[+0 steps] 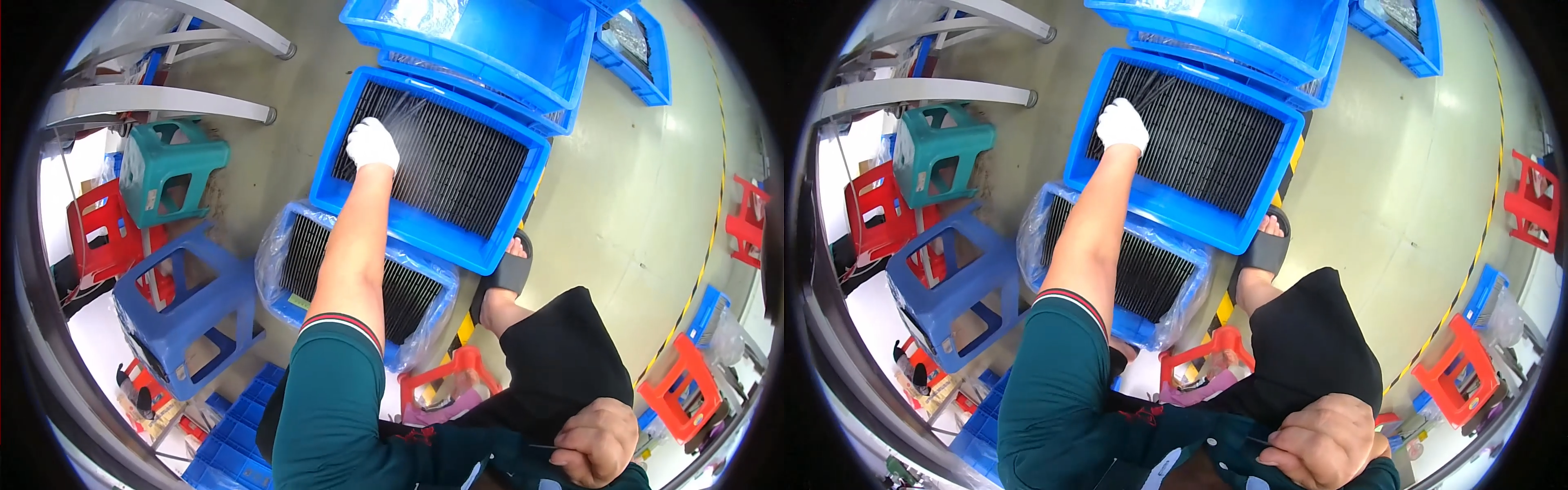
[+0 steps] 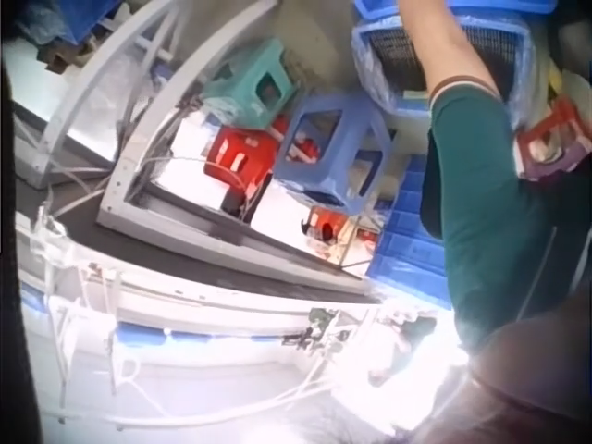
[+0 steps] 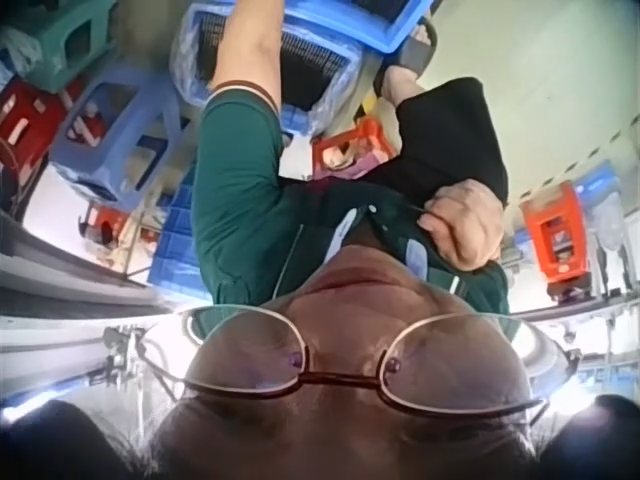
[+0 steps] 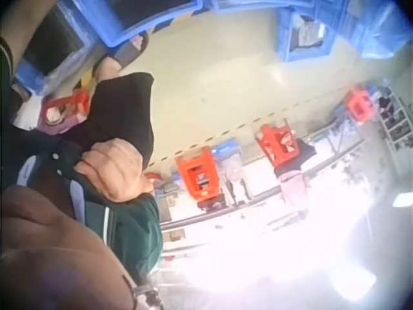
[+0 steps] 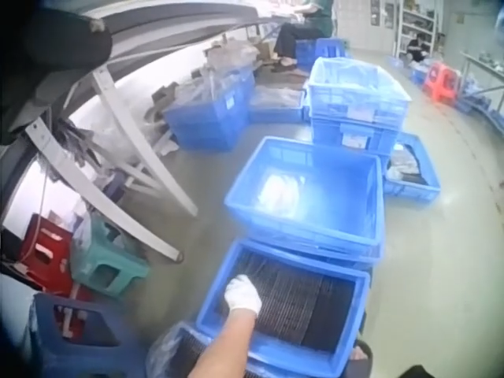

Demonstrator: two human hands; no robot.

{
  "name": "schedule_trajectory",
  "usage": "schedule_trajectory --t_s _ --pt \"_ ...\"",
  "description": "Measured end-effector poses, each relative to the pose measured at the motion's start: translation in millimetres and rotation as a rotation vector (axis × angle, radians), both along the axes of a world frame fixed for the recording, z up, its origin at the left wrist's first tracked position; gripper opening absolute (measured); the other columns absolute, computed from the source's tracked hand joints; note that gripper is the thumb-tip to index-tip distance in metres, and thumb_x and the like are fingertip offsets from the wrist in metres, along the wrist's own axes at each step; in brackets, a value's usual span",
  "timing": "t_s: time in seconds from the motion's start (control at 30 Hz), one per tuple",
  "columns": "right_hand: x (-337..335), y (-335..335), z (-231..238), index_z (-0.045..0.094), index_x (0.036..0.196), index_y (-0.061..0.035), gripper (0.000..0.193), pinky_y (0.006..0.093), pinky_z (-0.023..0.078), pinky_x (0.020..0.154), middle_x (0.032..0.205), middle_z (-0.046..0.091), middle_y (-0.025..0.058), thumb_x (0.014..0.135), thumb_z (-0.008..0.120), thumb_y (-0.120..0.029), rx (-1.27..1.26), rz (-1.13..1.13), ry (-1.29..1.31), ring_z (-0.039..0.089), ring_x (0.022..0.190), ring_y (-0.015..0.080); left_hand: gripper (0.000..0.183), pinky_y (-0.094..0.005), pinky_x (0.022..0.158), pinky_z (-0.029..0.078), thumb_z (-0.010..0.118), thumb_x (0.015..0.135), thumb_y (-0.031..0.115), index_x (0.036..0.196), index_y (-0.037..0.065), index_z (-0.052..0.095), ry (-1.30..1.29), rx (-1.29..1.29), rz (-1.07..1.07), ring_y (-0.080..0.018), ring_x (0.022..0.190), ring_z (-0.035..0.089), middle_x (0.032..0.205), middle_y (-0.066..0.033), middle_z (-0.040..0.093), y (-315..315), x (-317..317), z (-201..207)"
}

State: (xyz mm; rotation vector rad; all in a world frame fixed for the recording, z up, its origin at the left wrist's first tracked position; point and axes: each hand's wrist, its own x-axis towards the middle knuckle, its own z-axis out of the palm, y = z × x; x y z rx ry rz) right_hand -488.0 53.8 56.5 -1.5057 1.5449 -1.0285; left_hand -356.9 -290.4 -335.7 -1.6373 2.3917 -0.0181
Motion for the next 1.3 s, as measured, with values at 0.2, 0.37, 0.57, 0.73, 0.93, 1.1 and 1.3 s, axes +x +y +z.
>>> schedule_trajectory --t_s 0.2,0.37,0.57,0.73,0.93,1.1,1.3 --pt "0 1 0 0.060 0.080 0.0045 0.016 0.0326 0.044 0.048 0.067 0.058 0.0140 0.068 0.071 0.001 -0.025 -0.013 -0.008 0.058 0.055 0.0269 0.020 -0.0441 0.067 0.056 0.048 0.090 0.018 0.100 0.004 0.059 0.038 0.074 0.048 -0.0304 0.086 0.068 0.095 -0.0159 0.066 0 -10 4" --pt "1 5 2 0.060 0.080 0.0040 0.017 0.0324 0.043 0.048 0.068 0.058 0.0137 0.068 0.071 0.001 -0.034 -0.058 -0.043 0.058 0.055 0.0269 0.024 -0.0442 0.080 0.053 0.049 0.087 0.020 0.103 0.004 0.057 0.028 0.193 0.113 -0.0335 0.097 0.065 0.105 -0.0197 0.064 8 -8 32" --pt "2 12 7 0.060 0.081 0.0032 0.016 0.0328 0.044 0.050 0.071 0.059 0.0128 0.068 0.070 0.001 -0.039 -0.049 -0.052 0.058 0.058 0.0265 0.032 -0.0448 0.088 0.050 0.053 0.081 0.020 0.109 0.006 0.060 0.212 0.396 0.353 -0.0349 0.107 0.061 0.113 -0.0199 0.063 2 -10 45" --pt "14 26 -5 0.061 0.077 -0.0053 0.014 0.0287 0.044 0.046 0.066 0.061 0.0050 0.072 0.072 -0.012 -0.073 -0.098 -0.001 0.059 0.053 0.0192 0.038 -0.0415 0.082 0.051 0.067 0.071 0.013 0.105 -0.002 0.061 0.769 0.855 0.602 -0.0329 0.091 0.064 0.099 -0.0181 0.065 -14 18 6" --pt "10 30 -6 0.061 0.079 -0.0039 0.014 0.0294 0.045 0.046 0.068 0.061 0.0066 0.072 0.071 -0.010 -0.056 -0.043 -0.061 0.059 0.053 0.0213 0.008 -0.0384 0.054 0.051 0.053 0.084 0.005 0.088 -0.001 0.056 1.540 1.699 1.110 -0.0256 0.065 0.060 0.077 -0.0157 0.061 40 38 31" --pt "17 27 2 0.062 0.082 -0.0047 0.022 0.0314 0.046 0.049 0.069 0.061 0.0083 0.068 0.078 -0.010 -0.080 -0.027 -0.033 0.059 0.055 0.0234 0.035 -0.0379 0.070 0.051 0.053 0.085 0.000 0.118 0.012 0.055 1.916 1.863 0.897 -0.0268 0.084 0.060 0.098 -0.0131 0.060 100 71 71" --pt "39 29 13 0.059 0.079 -0.0050 0.015 0.0349 0.047 0.057 0.072 0.060 0.0076 0.071 0.071 -0.003 -0.055 -0.042 0.007 0.059 0.063 0.0268 0.066 -0.0527 0.079 0.054 0.066 0.072 -0.004 0.132 0.006 0.041 2.167 1.795 0.629 -0.0362 0.096 0.063 0.110 -0.0168 0.059 167 109 178"
